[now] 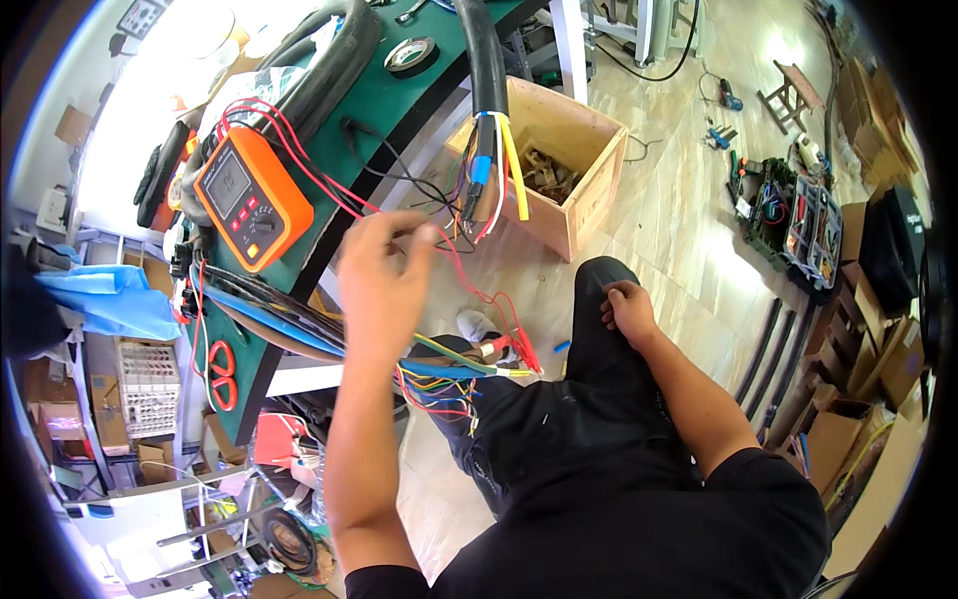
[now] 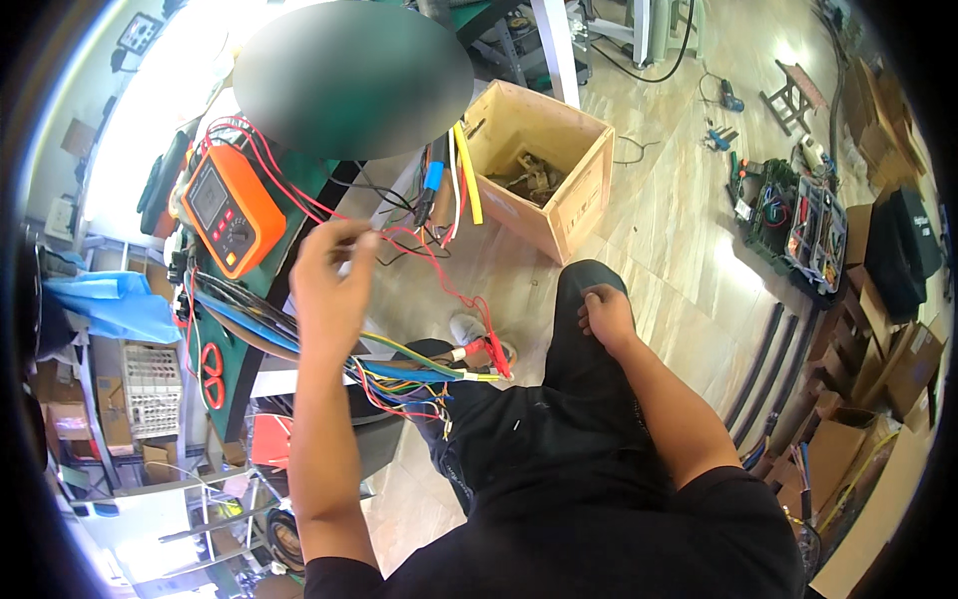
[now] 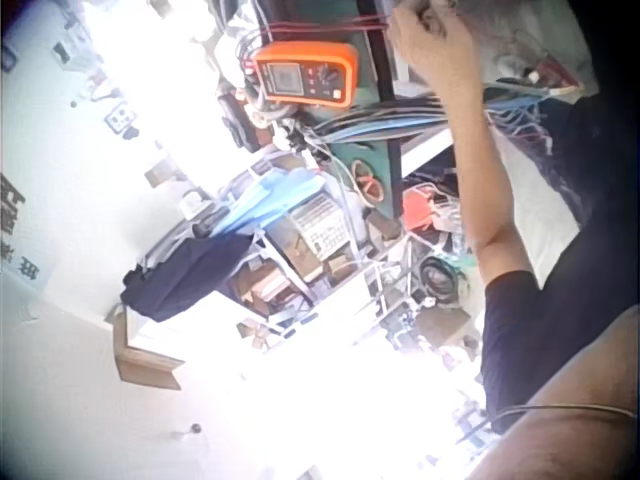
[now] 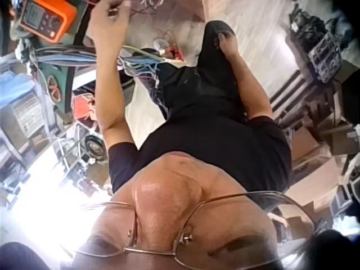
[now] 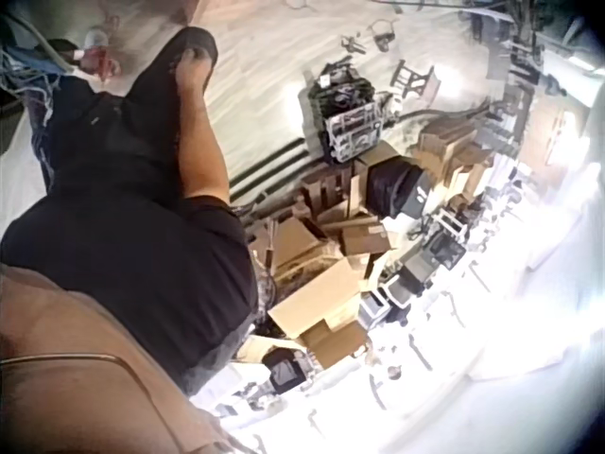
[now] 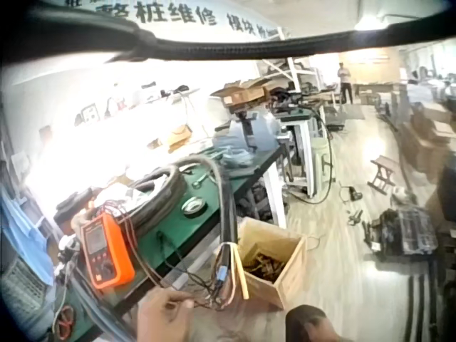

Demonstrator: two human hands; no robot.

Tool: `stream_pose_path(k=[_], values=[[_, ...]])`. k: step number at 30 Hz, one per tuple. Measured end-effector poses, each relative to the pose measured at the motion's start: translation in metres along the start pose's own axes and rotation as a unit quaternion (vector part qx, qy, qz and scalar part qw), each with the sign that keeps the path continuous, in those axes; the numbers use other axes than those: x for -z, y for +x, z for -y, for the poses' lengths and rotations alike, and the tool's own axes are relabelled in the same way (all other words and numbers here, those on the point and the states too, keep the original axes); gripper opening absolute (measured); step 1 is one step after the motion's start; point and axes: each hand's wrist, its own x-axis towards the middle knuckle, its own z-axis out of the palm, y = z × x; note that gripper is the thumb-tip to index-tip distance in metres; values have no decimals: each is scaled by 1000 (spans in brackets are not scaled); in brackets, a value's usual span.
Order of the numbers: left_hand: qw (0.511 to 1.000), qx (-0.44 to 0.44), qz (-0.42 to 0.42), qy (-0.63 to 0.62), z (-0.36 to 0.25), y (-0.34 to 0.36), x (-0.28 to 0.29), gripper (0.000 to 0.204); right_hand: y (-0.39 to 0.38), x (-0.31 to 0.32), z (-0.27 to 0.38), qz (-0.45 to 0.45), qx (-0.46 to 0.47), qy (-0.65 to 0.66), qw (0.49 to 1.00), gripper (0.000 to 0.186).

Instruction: The person tests a large black electrical cable using a multimeter, pressing the probes against exposed wires and terminals, and applying blue tape to the cable.

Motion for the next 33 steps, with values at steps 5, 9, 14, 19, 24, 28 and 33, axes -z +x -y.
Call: stream_pose_path(k=[5, 9, 14, 19, 24, 28, 33], values=[[998, 32, 49, -25, 7, 21, -58, 31, -7, 14, 2, 3, -4, 61, 998, 26], [994, 89, 35, -52, 5, 20, -76, 32, -9, 26, -3, 5, -1, 90, 996, 28], [989, 119, 34, -78, -5, 20, -79, 26, -5, 30, -4, 12, 0, 97, 995, 27], [957, 216, 72, -178, -20, 30, -65, 23, -2, 25, -4, 21, -1, 88, 996, 27], [848, 315, 197, -378, -6, 42, -46, 30, -4, 21, 0, 20, -11, 93, 995, 27], [791, 339, 190, -473, 7, 37, -49, 34, -4, 20, 2, 22, -13, 92, 995, 27], [805, 329, 139, -474, 5, 24, -58, 35, -1, 21, -1, 21, -18, 88, 996, 27]])
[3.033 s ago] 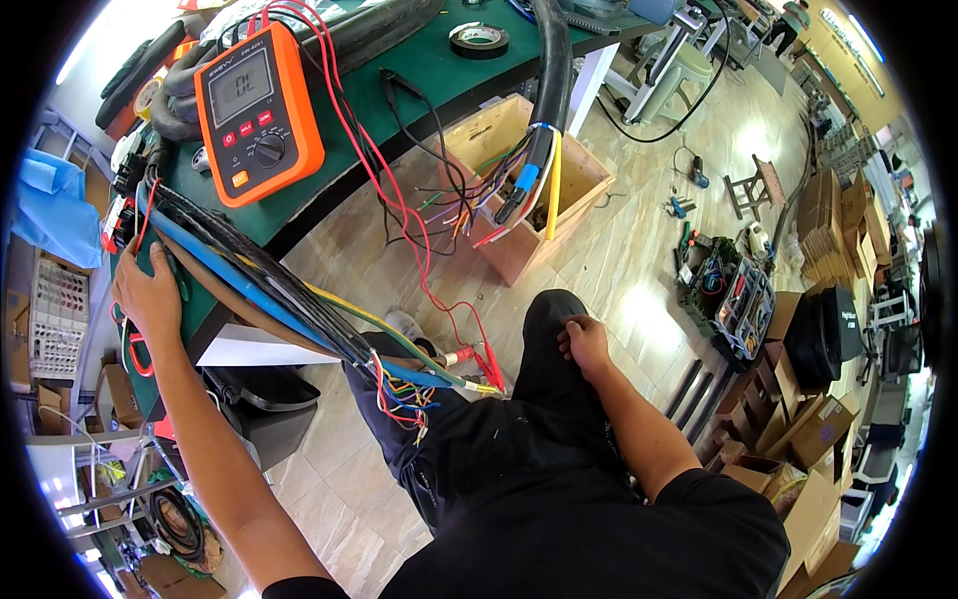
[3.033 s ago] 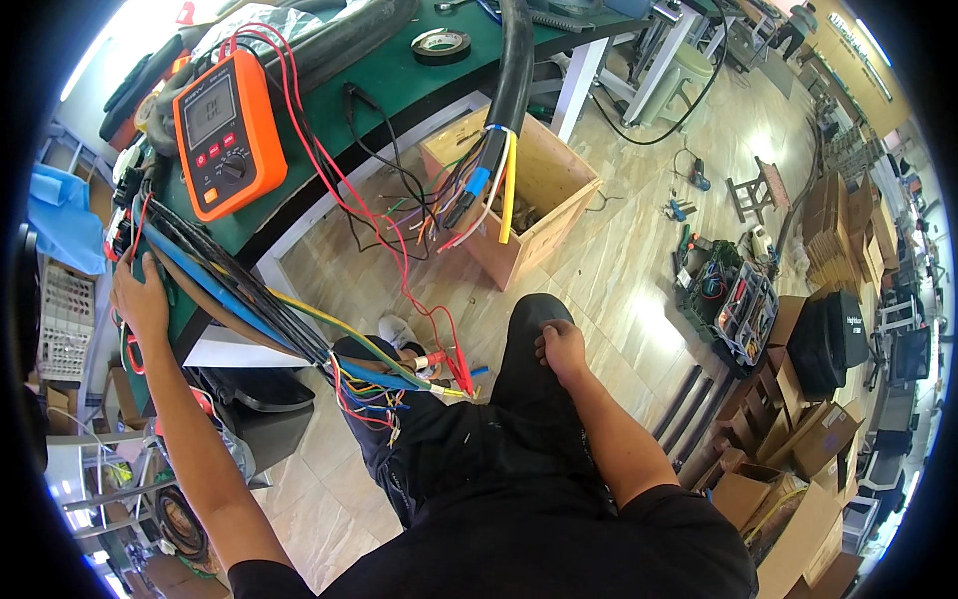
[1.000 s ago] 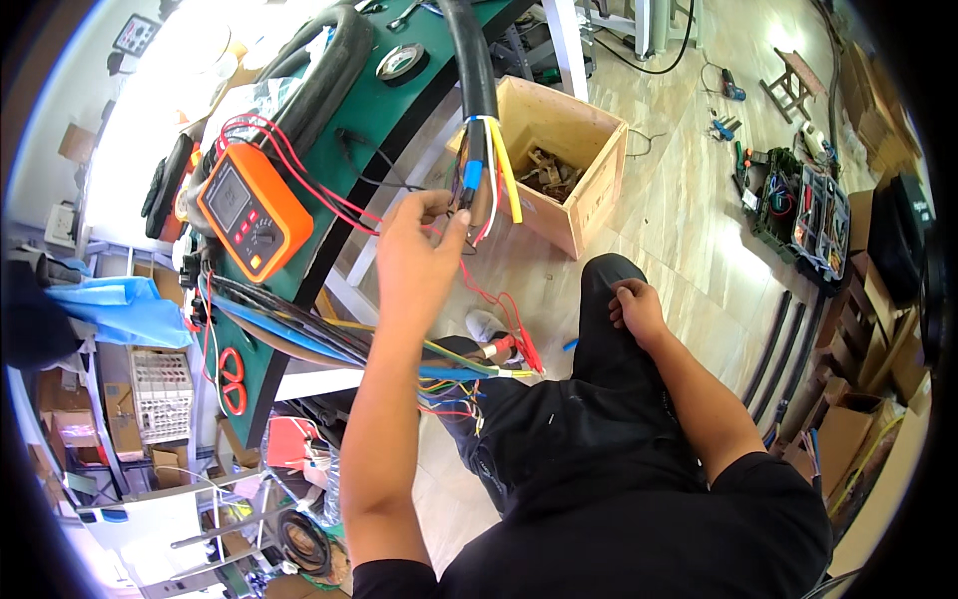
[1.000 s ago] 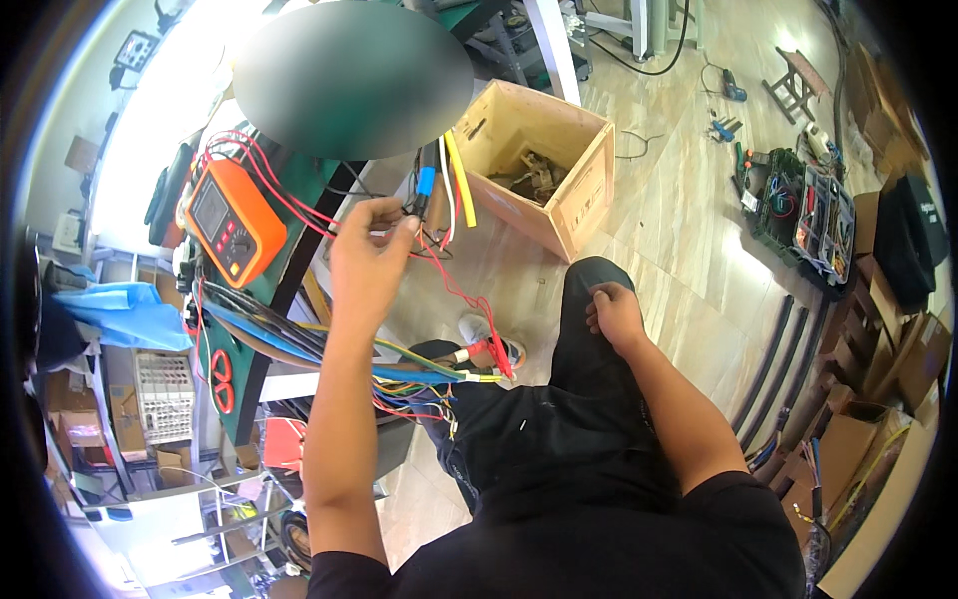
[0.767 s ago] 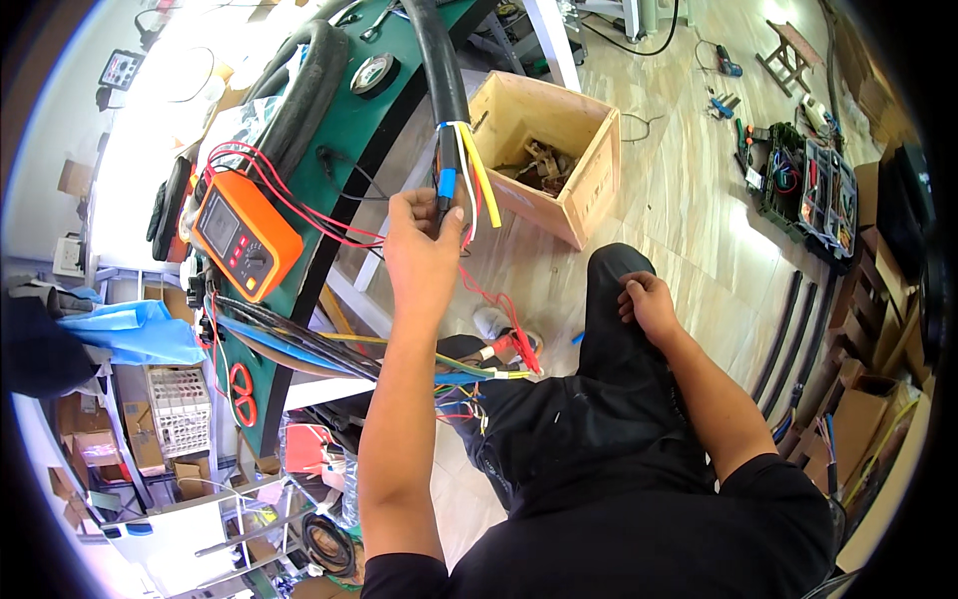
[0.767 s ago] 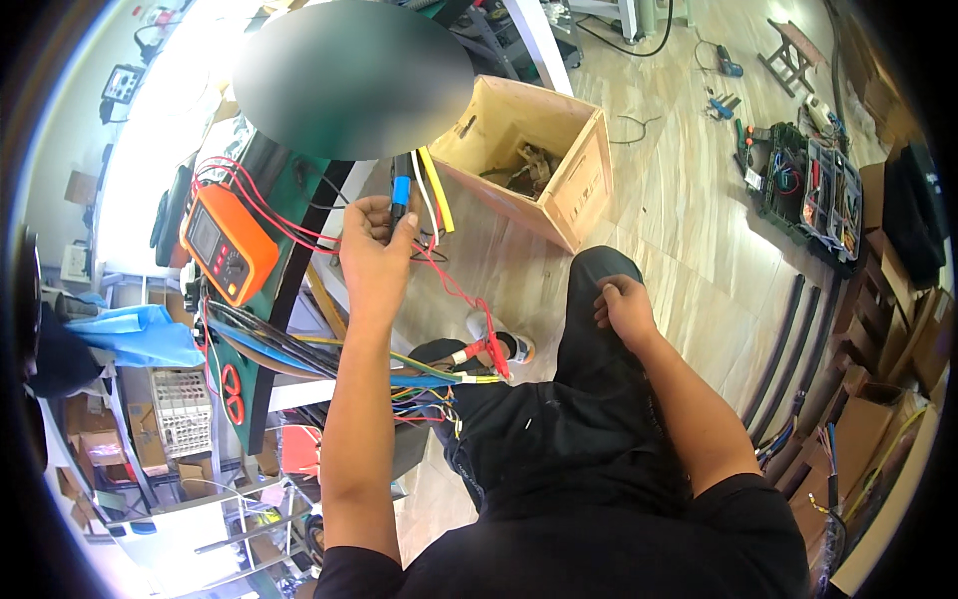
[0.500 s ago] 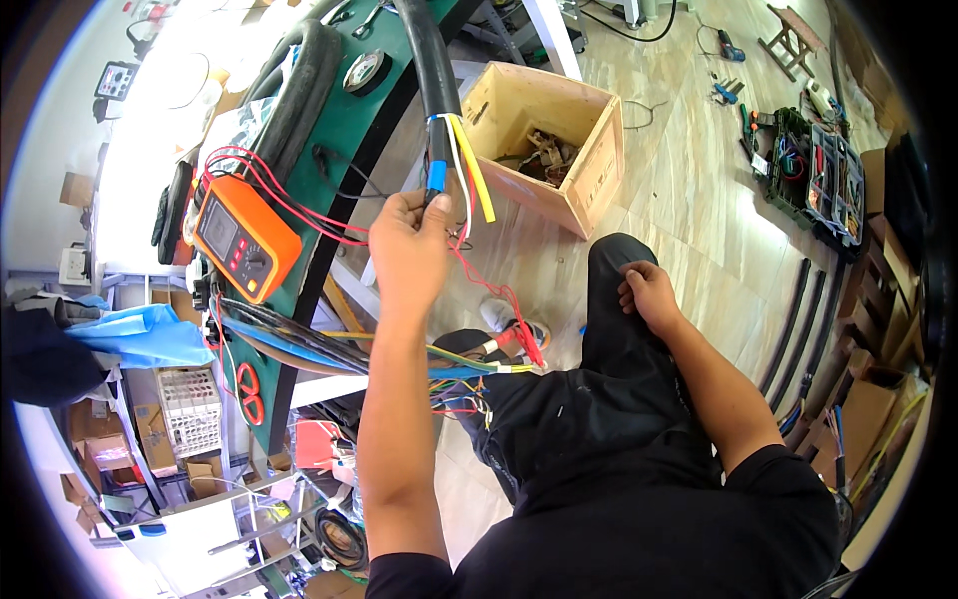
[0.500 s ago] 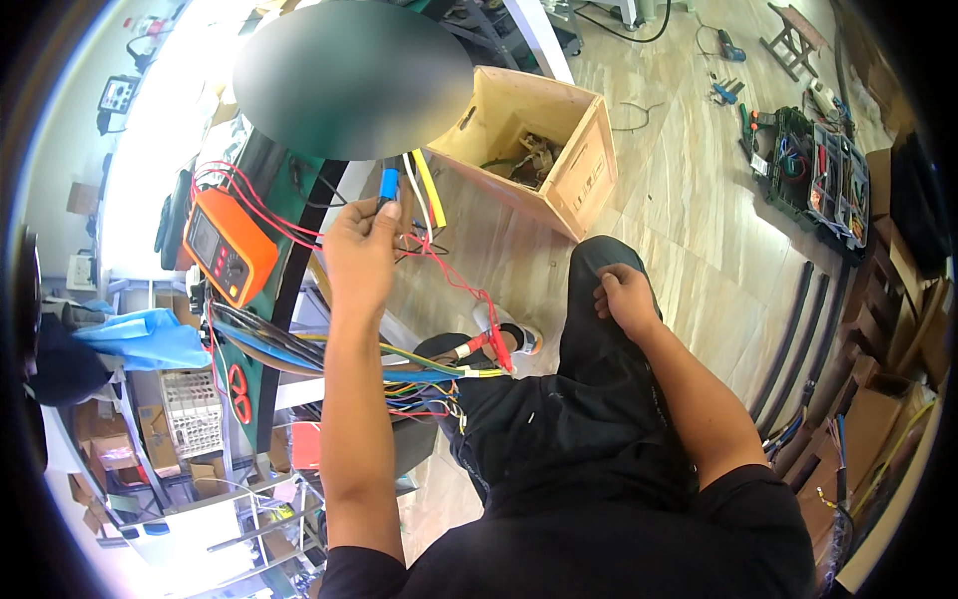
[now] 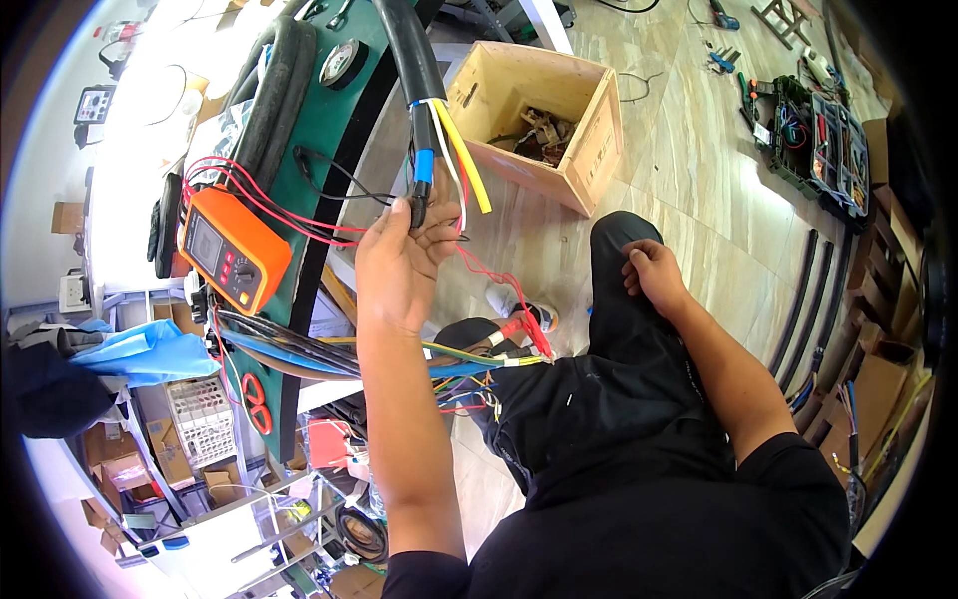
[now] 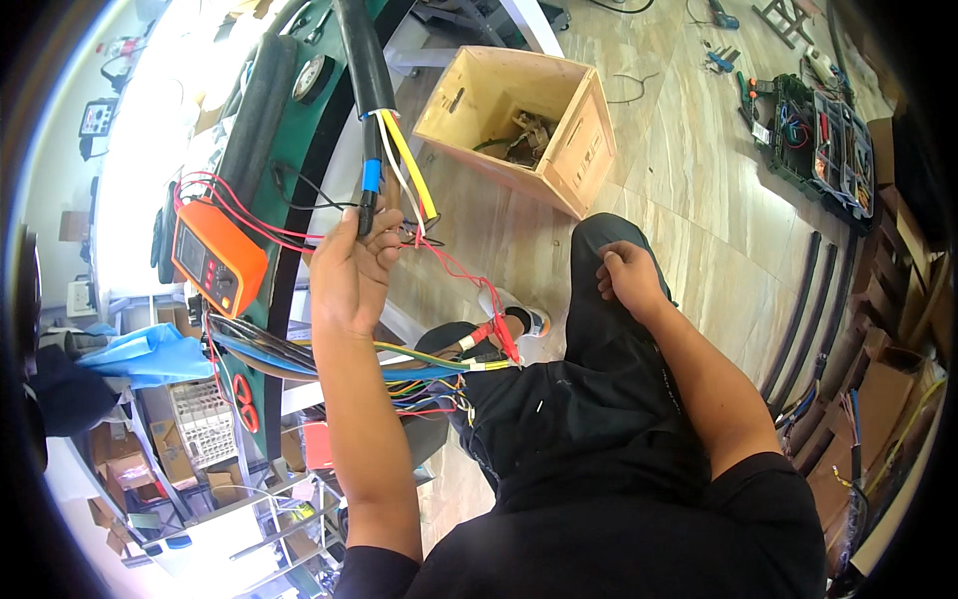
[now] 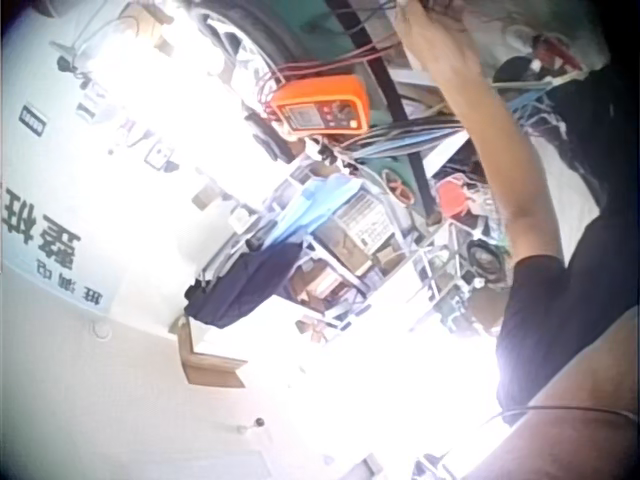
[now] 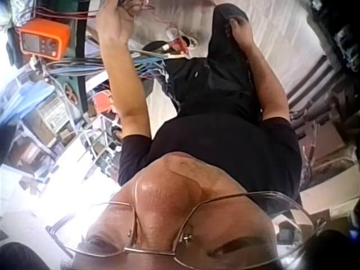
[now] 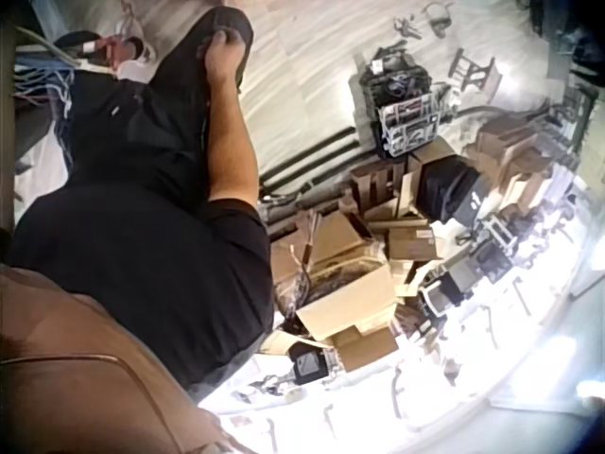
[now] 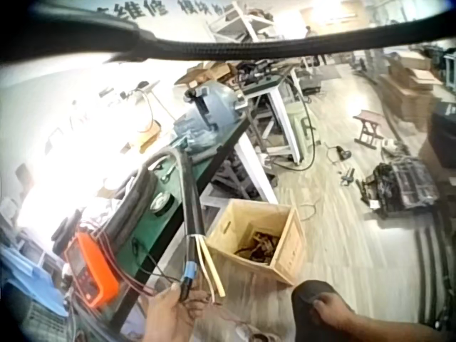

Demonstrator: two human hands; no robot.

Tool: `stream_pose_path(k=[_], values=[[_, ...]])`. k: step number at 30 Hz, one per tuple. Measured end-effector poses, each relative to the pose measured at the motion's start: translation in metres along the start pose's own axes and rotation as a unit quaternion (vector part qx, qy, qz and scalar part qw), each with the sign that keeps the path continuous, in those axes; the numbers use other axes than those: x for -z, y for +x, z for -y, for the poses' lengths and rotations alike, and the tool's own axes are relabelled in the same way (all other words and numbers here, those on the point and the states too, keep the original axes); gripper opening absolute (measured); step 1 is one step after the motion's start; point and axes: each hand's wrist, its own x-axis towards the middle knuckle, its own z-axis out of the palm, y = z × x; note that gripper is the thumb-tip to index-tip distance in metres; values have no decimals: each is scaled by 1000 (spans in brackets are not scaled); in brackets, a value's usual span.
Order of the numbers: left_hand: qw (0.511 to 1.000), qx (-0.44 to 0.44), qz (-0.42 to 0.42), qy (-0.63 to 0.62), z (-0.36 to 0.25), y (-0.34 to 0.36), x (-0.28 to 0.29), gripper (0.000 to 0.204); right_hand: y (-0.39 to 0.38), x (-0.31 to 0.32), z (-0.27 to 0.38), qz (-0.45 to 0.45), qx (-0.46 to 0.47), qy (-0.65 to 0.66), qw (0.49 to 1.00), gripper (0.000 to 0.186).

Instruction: The person tests a large black electrical cable using a multimeter, pressing the probes against exposed wires and terminals, and applying blue tape to the cable.

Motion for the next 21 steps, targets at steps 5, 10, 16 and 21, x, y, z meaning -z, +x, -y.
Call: stream_pose_path(k=[5, 10, 16, 21], values=[[998, -50, -22, -32, 18, -14, 2, 31, 0, 0, 3, 4, -8, 6, 1000, 27], [990, -119, -62, 37, 29, -14, 0, 26, 1, -3, 2, 8, -4, 0, 1000, 27], [932, -251, -141, 219, 39, -14, -9, 26, 1, -5, 0, 4, -4, 3, 1000, 28], [880, -335, -187, 281, 45, -9, -4, 24, 0, -2, 0, 3, -2, 1, 1000, 28]])
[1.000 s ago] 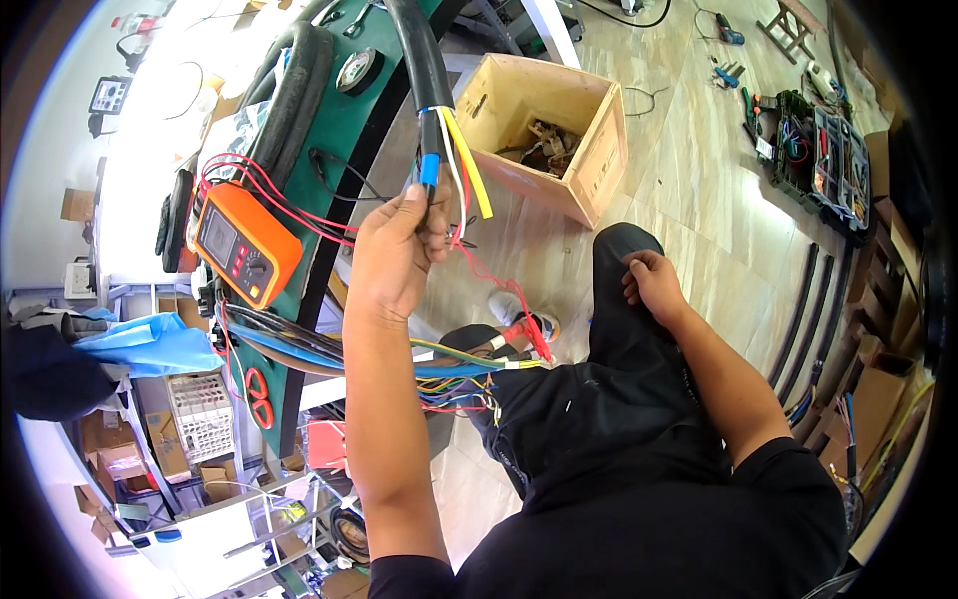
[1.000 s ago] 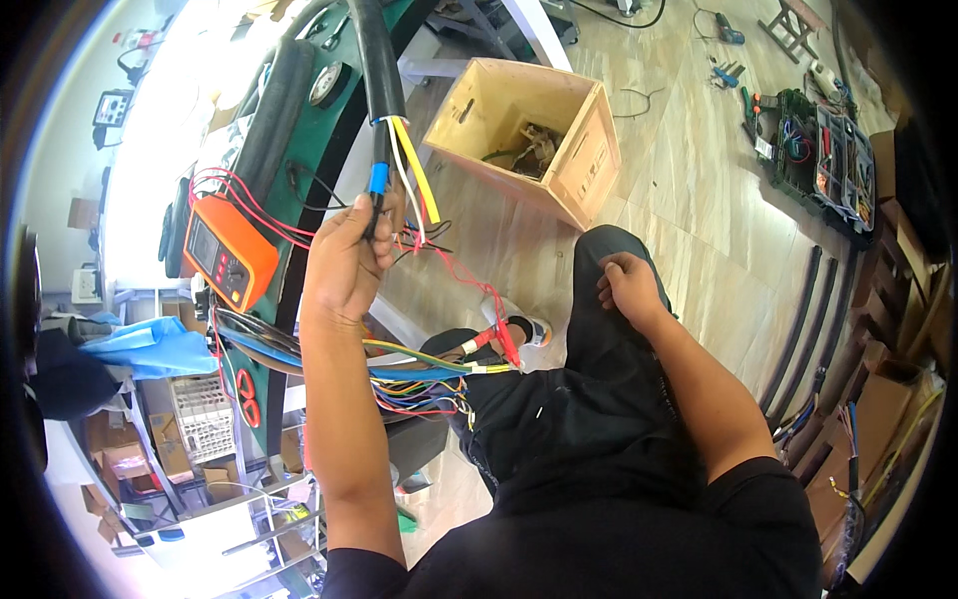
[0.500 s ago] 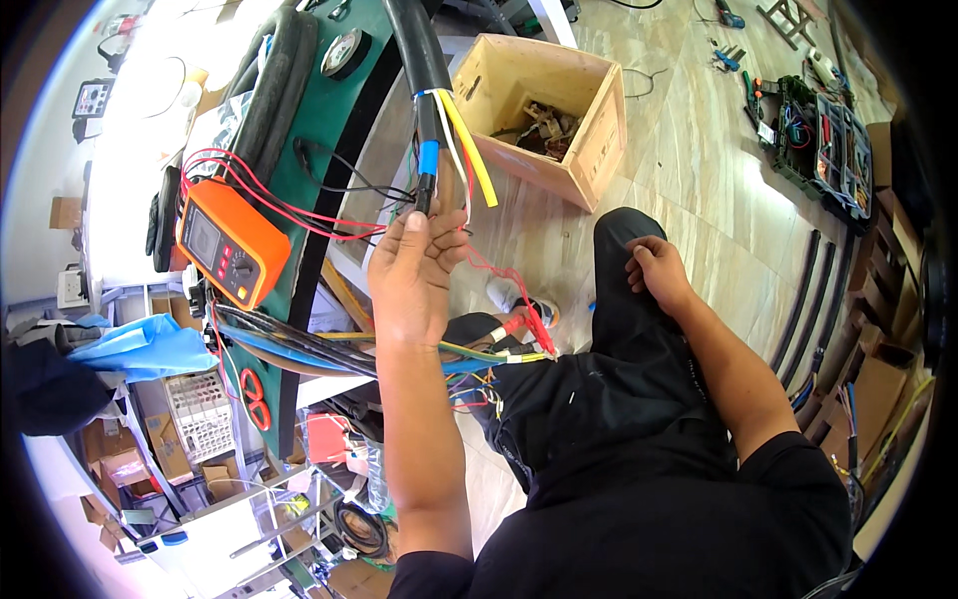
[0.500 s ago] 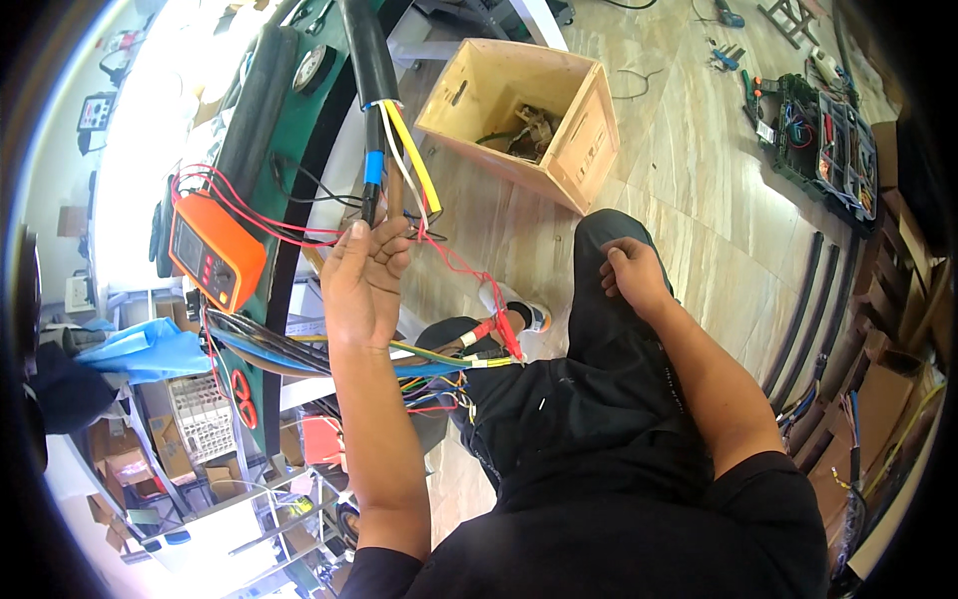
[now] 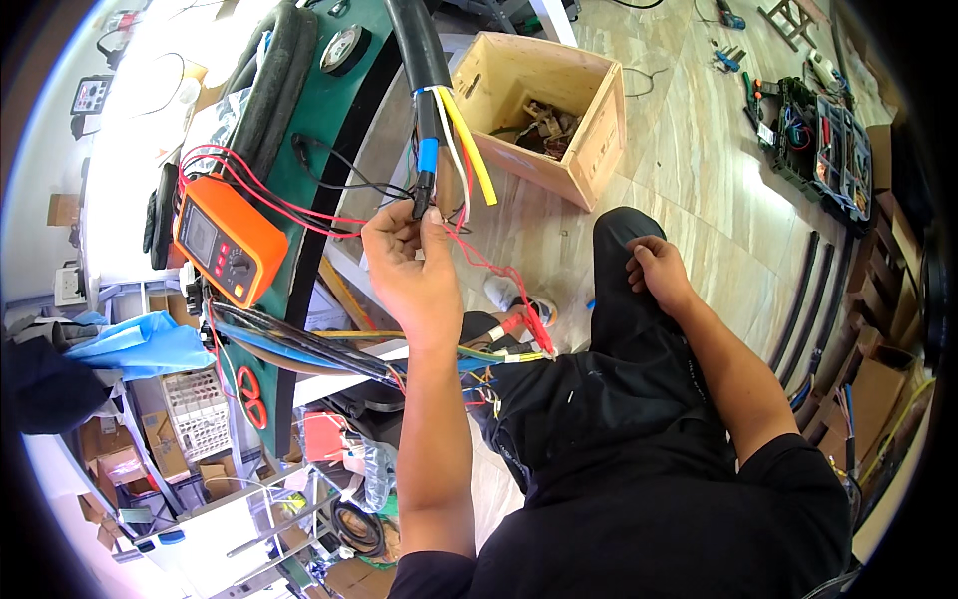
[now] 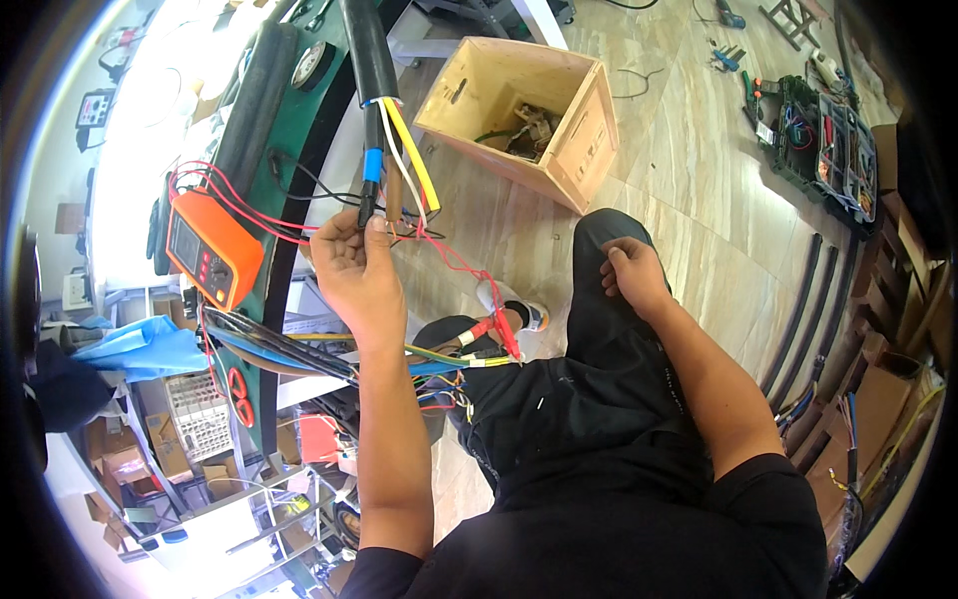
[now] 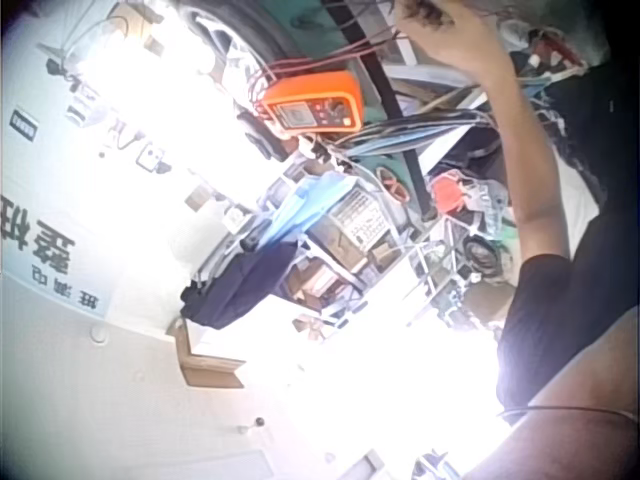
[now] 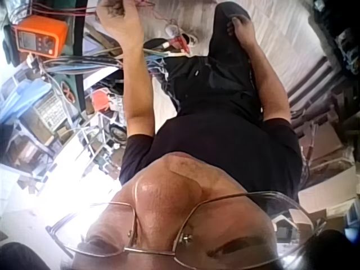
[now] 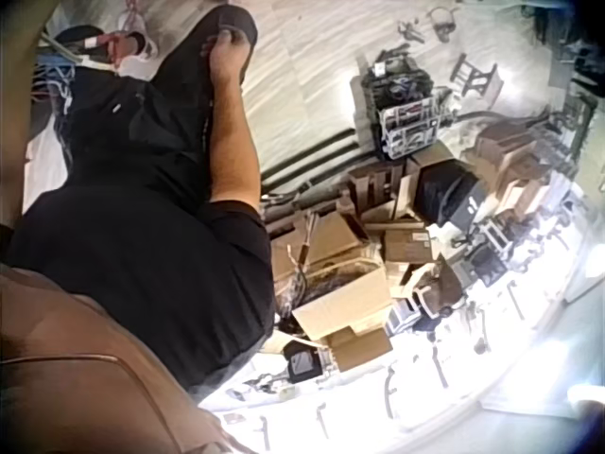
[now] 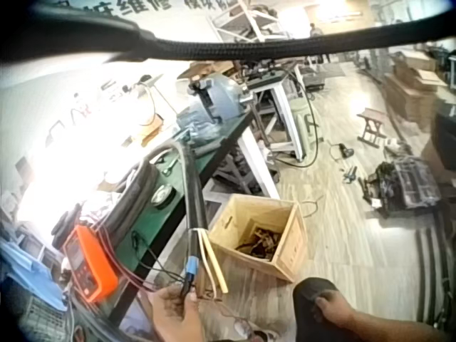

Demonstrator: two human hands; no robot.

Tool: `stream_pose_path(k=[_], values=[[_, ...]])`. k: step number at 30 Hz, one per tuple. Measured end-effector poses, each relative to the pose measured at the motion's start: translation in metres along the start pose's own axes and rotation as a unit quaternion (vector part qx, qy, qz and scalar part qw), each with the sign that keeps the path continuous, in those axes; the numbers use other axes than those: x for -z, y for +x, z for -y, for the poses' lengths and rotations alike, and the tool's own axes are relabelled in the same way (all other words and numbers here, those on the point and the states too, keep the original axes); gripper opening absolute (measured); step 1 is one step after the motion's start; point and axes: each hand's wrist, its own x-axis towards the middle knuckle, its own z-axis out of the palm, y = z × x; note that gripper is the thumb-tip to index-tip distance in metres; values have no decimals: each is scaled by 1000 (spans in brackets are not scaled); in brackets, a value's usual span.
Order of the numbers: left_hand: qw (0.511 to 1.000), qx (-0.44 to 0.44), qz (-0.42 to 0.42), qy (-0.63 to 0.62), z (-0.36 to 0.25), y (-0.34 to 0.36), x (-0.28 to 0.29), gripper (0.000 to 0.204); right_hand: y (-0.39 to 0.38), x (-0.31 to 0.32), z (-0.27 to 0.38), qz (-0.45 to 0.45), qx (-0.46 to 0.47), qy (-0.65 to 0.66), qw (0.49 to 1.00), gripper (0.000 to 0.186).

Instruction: The person tests a large black electrical cable using a multimeter, pressing the probes against exposed wires and terminals, and applying blue tape to the cable.

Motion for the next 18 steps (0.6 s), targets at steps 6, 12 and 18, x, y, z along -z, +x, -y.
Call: stream_pose_path(k=[6, 12, 18], values=[[1000, -4, 2, -14, -3, 0, -6, 24, 1, 5, 3, 5, 1, 5, 1000, 29], [995, 66, 4, -74, 0, 1, -2, 26, 1, 4, 4, 1, 6, 3, 1000, 27], [983, 129, 0, -135, -5, 1, 3, 27, 6, -3, -9, -3, 9, 4, 1000, 26]])
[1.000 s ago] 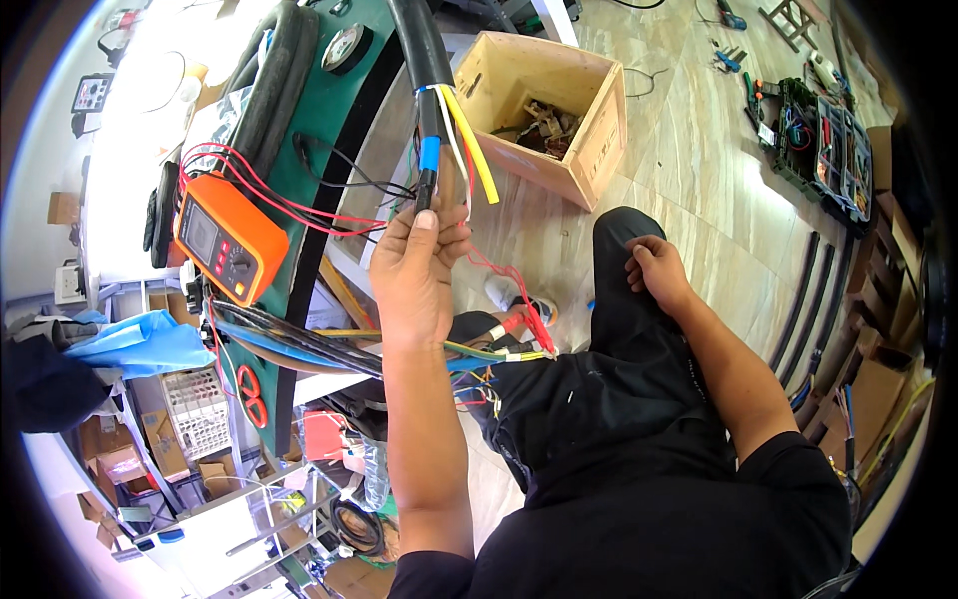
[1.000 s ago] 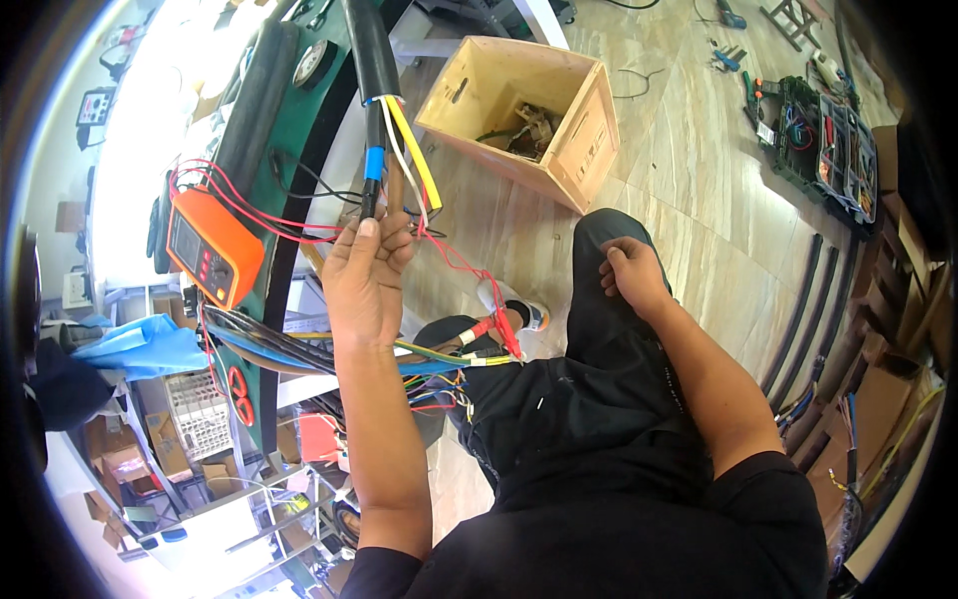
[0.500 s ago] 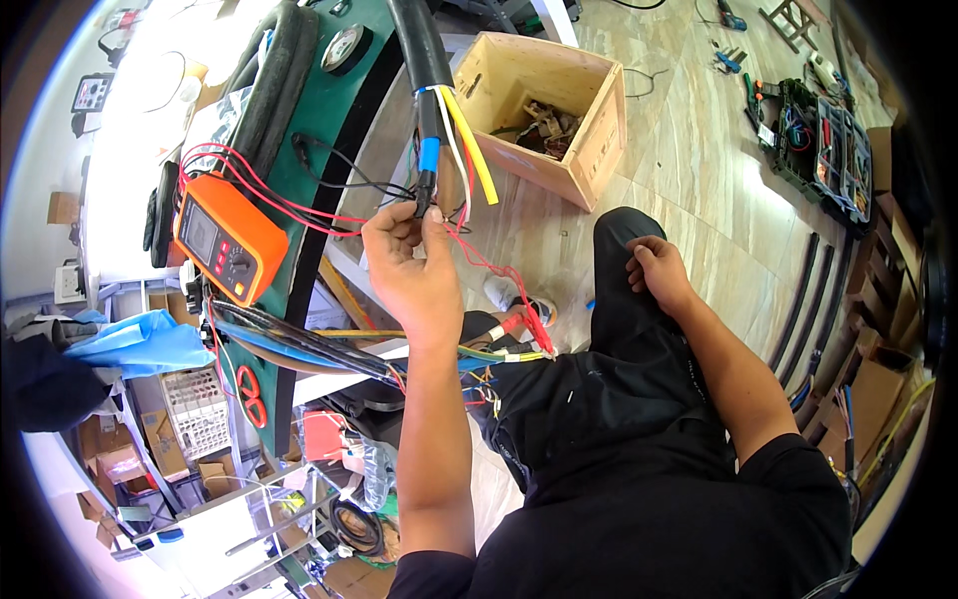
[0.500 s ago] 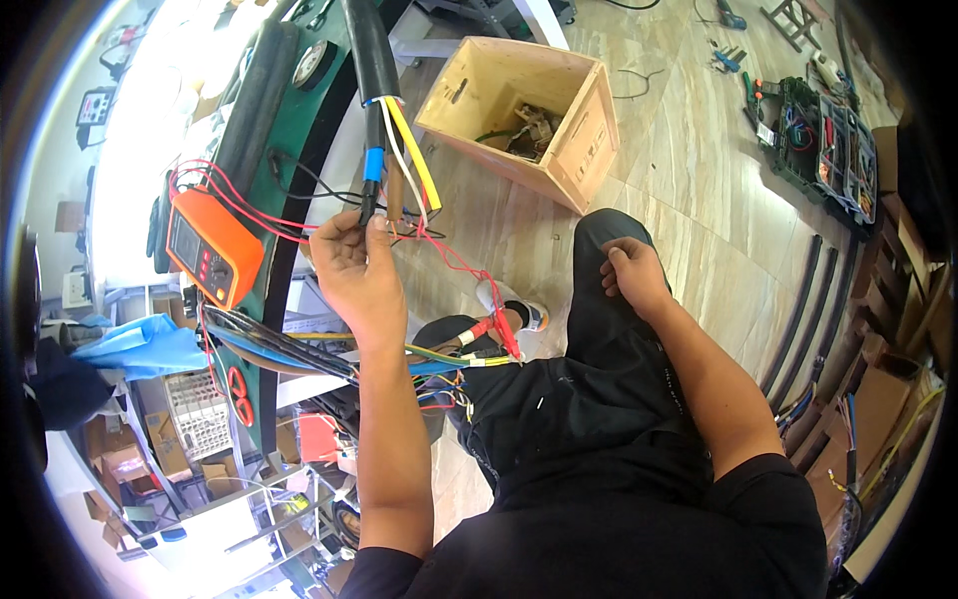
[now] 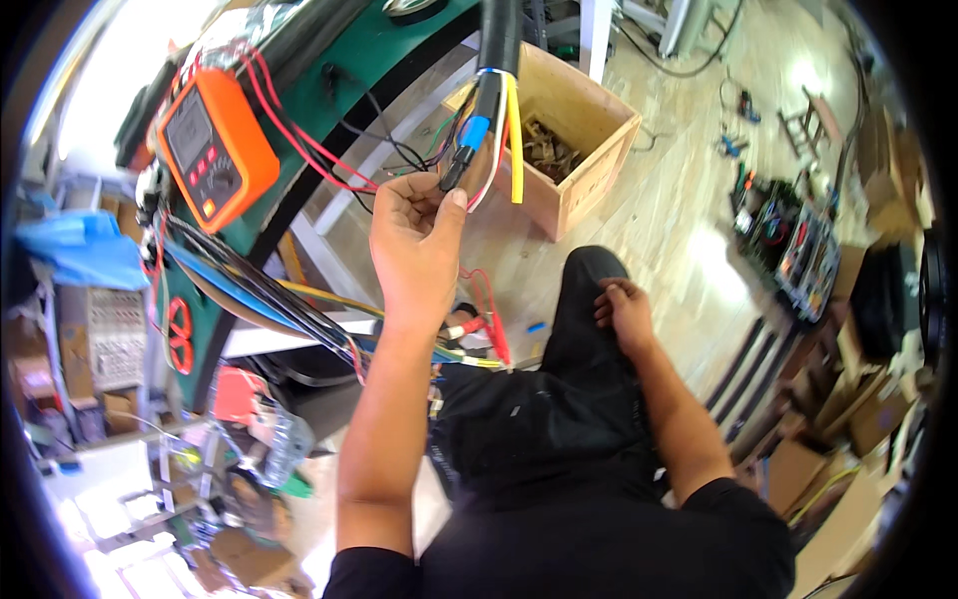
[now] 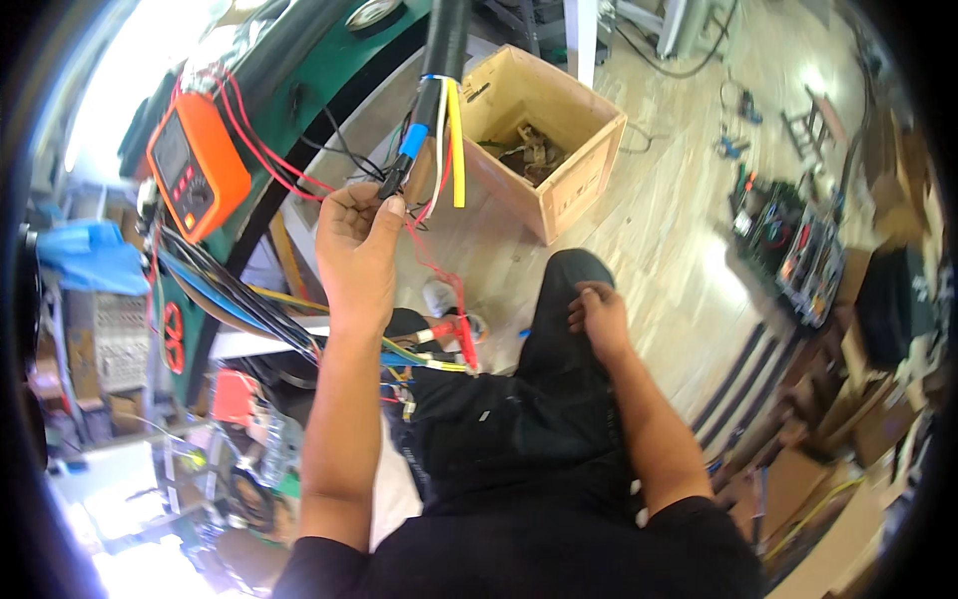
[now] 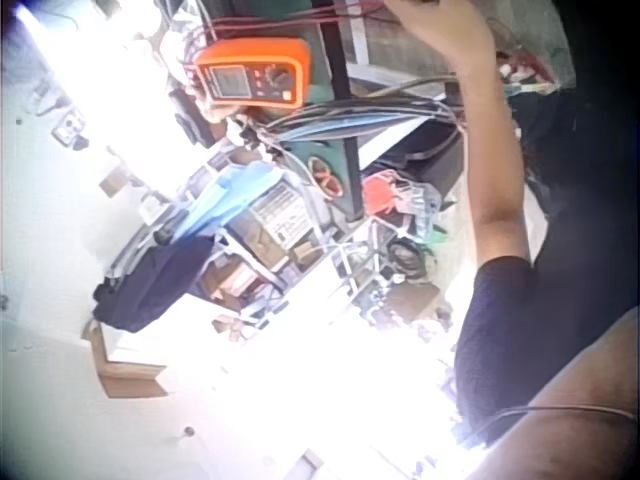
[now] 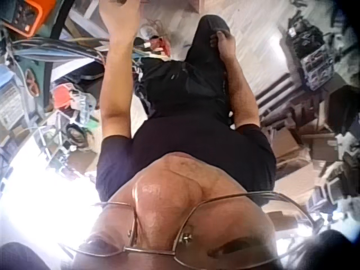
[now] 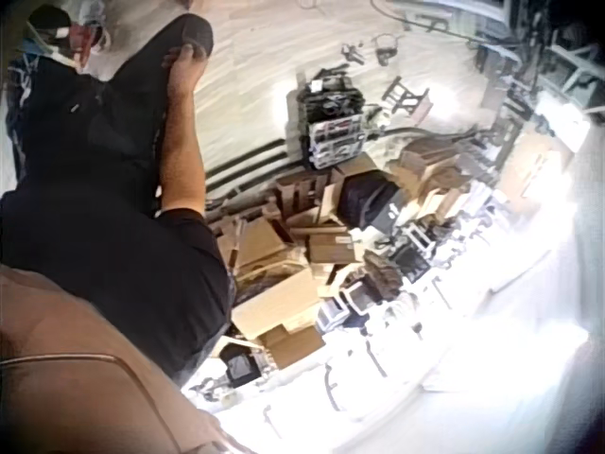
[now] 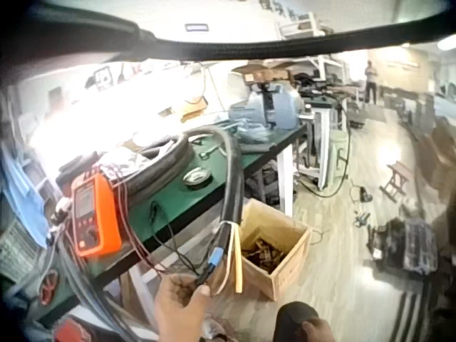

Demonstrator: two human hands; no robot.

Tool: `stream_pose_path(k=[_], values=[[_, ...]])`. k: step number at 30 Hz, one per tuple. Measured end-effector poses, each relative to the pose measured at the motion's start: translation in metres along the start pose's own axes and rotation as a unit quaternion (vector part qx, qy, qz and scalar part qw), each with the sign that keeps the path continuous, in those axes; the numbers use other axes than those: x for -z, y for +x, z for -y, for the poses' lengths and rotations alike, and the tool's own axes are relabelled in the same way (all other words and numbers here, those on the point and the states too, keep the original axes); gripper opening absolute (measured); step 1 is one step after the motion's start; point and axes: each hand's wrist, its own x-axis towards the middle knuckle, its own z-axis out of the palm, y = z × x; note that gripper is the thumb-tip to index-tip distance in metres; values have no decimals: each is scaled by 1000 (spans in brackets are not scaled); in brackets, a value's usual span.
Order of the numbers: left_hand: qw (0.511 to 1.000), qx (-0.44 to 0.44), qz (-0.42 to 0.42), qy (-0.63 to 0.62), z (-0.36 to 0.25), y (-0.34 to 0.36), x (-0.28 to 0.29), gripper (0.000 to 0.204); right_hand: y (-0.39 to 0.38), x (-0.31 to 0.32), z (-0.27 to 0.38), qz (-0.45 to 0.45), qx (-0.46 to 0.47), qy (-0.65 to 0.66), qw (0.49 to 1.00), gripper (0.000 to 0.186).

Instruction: The person tests a large black electrical cable using a multimeter, pressing the probes against exposed wires and terminals, and applying blue tape to the cable.

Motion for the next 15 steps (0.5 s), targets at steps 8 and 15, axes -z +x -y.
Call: stream_pose_path(k=[8, 15], values=[[988, 82, -1, -134, 3, -6, 8, 23, 0, -2, 8, 8, -11, -56, 998, 28], [969, 125, 24, -214, 9, -13, 12, 24, -19, -23, 32, -4, 42, -142, 989, 25]])
